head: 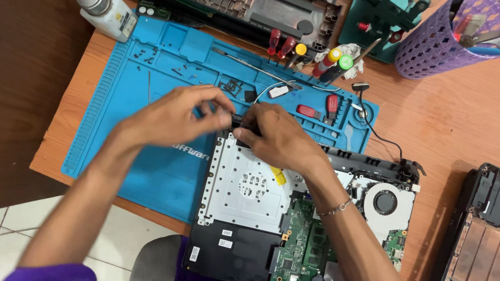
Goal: The person manipulates the internal hardware of an open laptop, tilting the screen, handling small connectors near the hinge, and using a screwdriver on a blue anti-static mat.
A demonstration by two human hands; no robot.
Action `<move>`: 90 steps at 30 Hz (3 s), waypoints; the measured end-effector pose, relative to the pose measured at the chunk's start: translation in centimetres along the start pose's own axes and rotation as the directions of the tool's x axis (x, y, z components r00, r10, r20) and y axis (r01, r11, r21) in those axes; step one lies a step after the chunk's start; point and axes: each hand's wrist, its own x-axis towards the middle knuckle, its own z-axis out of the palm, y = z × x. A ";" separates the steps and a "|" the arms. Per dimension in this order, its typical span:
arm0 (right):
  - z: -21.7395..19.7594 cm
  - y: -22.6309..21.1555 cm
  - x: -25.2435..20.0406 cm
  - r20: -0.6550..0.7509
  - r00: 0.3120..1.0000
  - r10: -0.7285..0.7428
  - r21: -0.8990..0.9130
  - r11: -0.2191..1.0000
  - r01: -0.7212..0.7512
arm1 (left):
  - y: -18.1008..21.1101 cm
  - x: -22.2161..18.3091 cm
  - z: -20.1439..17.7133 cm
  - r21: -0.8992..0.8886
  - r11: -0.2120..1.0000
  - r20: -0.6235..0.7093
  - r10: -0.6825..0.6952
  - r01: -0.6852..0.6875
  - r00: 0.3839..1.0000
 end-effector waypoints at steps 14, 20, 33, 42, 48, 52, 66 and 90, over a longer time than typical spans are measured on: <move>-0.5 3.8 2.7 0.233 0.967 -0.104 0.228 0.972 0.050 | -2.2 5.9 -3.4 -0.044 0.909 0.637 -0.294 0.415 0.712; -0.2 2.8 2.3 0.176 0.984 -0.041 0.210 0.978 0.003 | -3.0 7.6 -3.3 0.027 0.921 0.698 -0.295 0.387 0.652; 0.0 1.2 1.4 0.109 0.993 0.040 0.219 0.974 -0.063 | -2.5 8.7 -3.4 0.103 0.937 0.715 -0.304 0.335 0.630; 0.1 1.0 1.0 0.086 0.995 0.046 0.258 0.964 -0.067 | -2.9 9.2 -3.4 0.063 0.923 0.766 -0.289 0.380 0.574; 0.3 1.3 1.3 0.081 0.997 0.018 0.250 0.968 -0.037 | -2.8 8.9 -3.1 0.075 0.918 0.751 -0.309 0.390 0.584; 0.3 1.4 1.4 0.092 0.995 0.038 0.260 0.964 -0.061 | -2.6 8.7 -3.0 0.054 0.921 0.762 -0.287 0.385 0.580; 0.3 1.8 1.6 0.103 0.995 0.012 0.259 0.965 -0.039 | -0.3 7.6 -2.3 0.248 0.940 0.662 -0.342 0.236 0.667; -0.1 2.1 1.5 0.144 0.990 0.000 0.212 0.977 -0.031 | -0.1 2.9 -1.0 0.042 0.956 0.385 -0.283 0.290 0.879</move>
